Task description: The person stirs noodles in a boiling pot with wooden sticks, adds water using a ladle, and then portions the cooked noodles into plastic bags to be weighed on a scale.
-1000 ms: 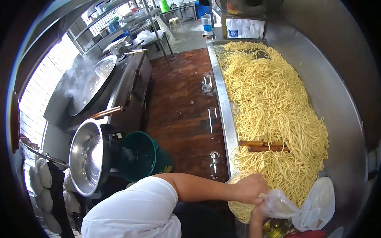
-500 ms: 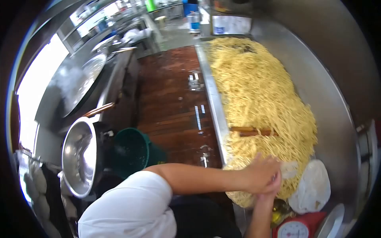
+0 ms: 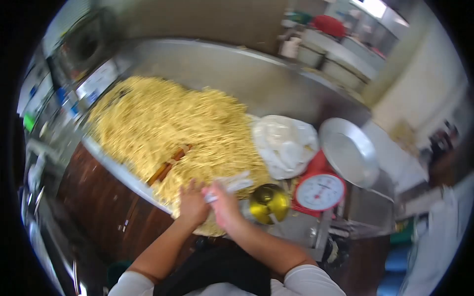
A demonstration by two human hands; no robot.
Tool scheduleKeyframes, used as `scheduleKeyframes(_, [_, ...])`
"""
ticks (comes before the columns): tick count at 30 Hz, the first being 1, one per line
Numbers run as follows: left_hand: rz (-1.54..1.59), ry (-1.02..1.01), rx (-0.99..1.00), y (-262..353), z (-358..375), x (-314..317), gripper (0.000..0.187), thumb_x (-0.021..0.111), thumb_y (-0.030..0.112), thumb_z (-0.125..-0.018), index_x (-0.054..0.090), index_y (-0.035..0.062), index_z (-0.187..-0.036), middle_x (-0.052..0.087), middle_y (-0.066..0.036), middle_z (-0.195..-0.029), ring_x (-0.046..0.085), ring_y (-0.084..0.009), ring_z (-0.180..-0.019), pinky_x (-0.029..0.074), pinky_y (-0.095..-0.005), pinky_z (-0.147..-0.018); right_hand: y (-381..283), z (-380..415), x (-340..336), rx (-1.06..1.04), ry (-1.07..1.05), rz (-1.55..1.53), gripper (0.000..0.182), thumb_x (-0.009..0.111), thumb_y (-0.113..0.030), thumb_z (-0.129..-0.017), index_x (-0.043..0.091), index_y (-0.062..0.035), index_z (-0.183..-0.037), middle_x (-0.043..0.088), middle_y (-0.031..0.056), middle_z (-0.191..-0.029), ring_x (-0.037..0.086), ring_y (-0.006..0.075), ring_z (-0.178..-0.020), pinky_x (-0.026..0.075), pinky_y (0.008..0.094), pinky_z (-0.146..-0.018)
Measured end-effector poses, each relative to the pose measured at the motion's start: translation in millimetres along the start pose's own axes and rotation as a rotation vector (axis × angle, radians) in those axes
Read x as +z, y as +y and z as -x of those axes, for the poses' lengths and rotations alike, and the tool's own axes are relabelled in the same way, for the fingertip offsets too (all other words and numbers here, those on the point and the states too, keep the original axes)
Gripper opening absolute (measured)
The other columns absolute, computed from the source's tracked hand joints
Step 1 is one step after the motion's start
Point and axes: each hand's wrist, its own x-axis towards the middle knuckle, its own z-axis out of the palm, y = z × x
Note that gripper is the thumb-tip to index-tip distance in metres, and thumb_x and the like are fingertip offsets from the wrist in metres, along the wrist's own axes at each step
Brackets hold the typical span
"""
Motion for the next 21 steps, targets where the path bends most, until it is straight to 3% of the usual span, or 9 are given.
scheduleKeyframes(2, [-0.020, -0.029, 0.040, 2.6, -1.8, -6.7, 0.045, 0.059, 0.031, -0.091, 0.061, 0.0152, -0.133, 0.049, -0.012, -0.148, 0.032, -0.0373, -0.145, 0.018, -0.0631, -0.117, -12.4, 12.3, -32.7, -0.063, -0.194, 0.516, 0.033, 0.064, -0.020, -0.098, 0.060, -0.0021, -0.124, 0.065, 0.0119, -0.121, 0.062, 0.0196, -0.109, 0.049, 0.0359, -0.098])
scheduleKeyframes(4, [-0.022, 0.007, 0.075, -3.6, -6.7, 2.6, 0.045, 0.064, 0.033, -0.088, 0.063, 0.0163, -0.131, 0.049, -0.012, -0.147, 0.032, -0.0379, -0.144, 0.018, -0.0635, -0.116, -9.1, 12.2, -65.4, -0.345, -0.344, 0.856, 0.035, 0.068, -0.028, -0.095, 0.063, -0.0037, -0.119, 0.068, 0.0075, -0.117, 0.065, 0.0142, -0.099, 0.053, 0.0316, -0.085])
scheduleKeyframes(5, [0.008, 0.011, 0.066, 0.0, -7.4, -0.2, 0.046, 0.065, 0.033, -0.088, 0.063, 0.0156, -0.131, 0.050, -0.012, -0.147, 0.032, -0.0382, -0.144, 0.018, -0.0637, -0.116, -50.8, 32.0, -40.3, 0.290, -0.402, 1.298, 0.030, 0.069, -0.031, -0.094, 0.066, -0.0043, -0.107, 0.071, 0.0089, -0.107, 0.068, 0.0177, -0.090, 0.055, 0.0347, -0.076])
scheduleKeyframes(8, [0.028, 0.023, 0.095, 3.8, -3.9, -2.3, 0.047, 0.064, 0.032, -0.088, 0.063, 0.0128, -0.130, 0.053, -0.013, -0.144, 0.034, -0.0399, -0.143, 0.019, -0.0640, -0.116, -47.8, 48.1, -15.3, 0.151, -0.713, 1.503, 0.031, 0.068, -0.035, -0.093, 0.066, -0.0048, -0.095, 0.072, 0.0089, -0.092, 0.069, 0.0203, -0.077, 0.055, 0.0370, -0.065])
scheduleKeyframes(11, [0.030, 0.119, 0.195, -8.6, 5.6, 12.2, 0.045, 0.062, 0.031, -0.088, 0.063, 0.0106, -0.129, 0.054, -0.015, -0.143, 0.036, -0.0421, -0.141, 0.020, -0.0637, -0.115, -18.6, 29.5, -13.3, -1.128, -0.276, 1.588, 0.029, 0.065, -0.034, -0.093, 0.067, -0.0052, -0.089, 0.071, 0.0075, -0.082, 0.067, 0.0198, -0.066, 0.052, 0.0348, -0.059])
scheduleKeyframes(14, [0.071, 0.170, 0.163, -4.5, 5.1, 11.9, 0.040, 0.059, 0.036, -0.088, 0.071, 0.0093, -0.115, 0.054, -0.015, -0.142, 0.038, -0.0437, -0.139, 0.020, -0.0642, -0.114, -10.6, -12.3, -31.1, -0.618, -0.400, 2.026, 0.027, 0.059, -0.031, -0.094, 0.067, -0.0063, -0.089, 0.069, 0.0062, -0.080, 0.065, 0.0178, -0.061, 0.051, 0.0346, -0.055])
scheduleKeyframes(17, [0.148, 0.197, 0.215, -26.2, -1.8, 23.8, 0.044, 0.059, 0.044, -0.086, 0.072, 0.0104, -0.112, 0.058, -0.014, -0.137, 0.042, -0.0423, -0.136, 0.021, -0.0623, -0.114, -12.1, -6.4, -17.2, 0.596, -0.327, 0.433, 0.026, 0.058, -0.033, -0.097, 0.065, -0.0101, -0.089, 0.062, 0.0020, -0.072, 0.059, 0.0162, -0.054, 0.048, 0.0390, -0.046])
scheduleKeyframes(20, [0.697, 0.315, 0.254, -30.8, 0.9, 48.0, 0.059, 0.060, 0.055, -0.080, 0.067, 0.0143, -0.122, 0.059, -0.014, -0.135, 0.043, -0.0394, -0.135, 0.021, -0.0611, -0.114, -10.7, 3.3, -7.8, 0.367, -0.429, 0.266, 0.047, 0.049, -0.047, -0.101, 0.068, -0.0057, -0.089, 0.062, 0.0022, -0.073, 0.051, 0.0143, -0.046, 0.040, 0.0313, -0.046])
scheduleKeyframes(21, [0.367, 0.062, 0.185, -37.6, -5.2, 49.9, 0.069, 0.060, 0.061, -0.078, 0.062, 0.0150, -0.129, 0.051, -0.015, -0.142, 0.034, -0.0372, -0.141, 0.017, -0.0613, -0.115, -18.4, 0.9, -9.3, 0.174, -0.540, 0.687, 0.052, 0.045, -0.051, -0.102, 0.069, -0.0051, -0.104, 0.063, 0.0035, -0.073, 0.053, 0.0157, -0.048, 0.044, 0.0317, -0.050])
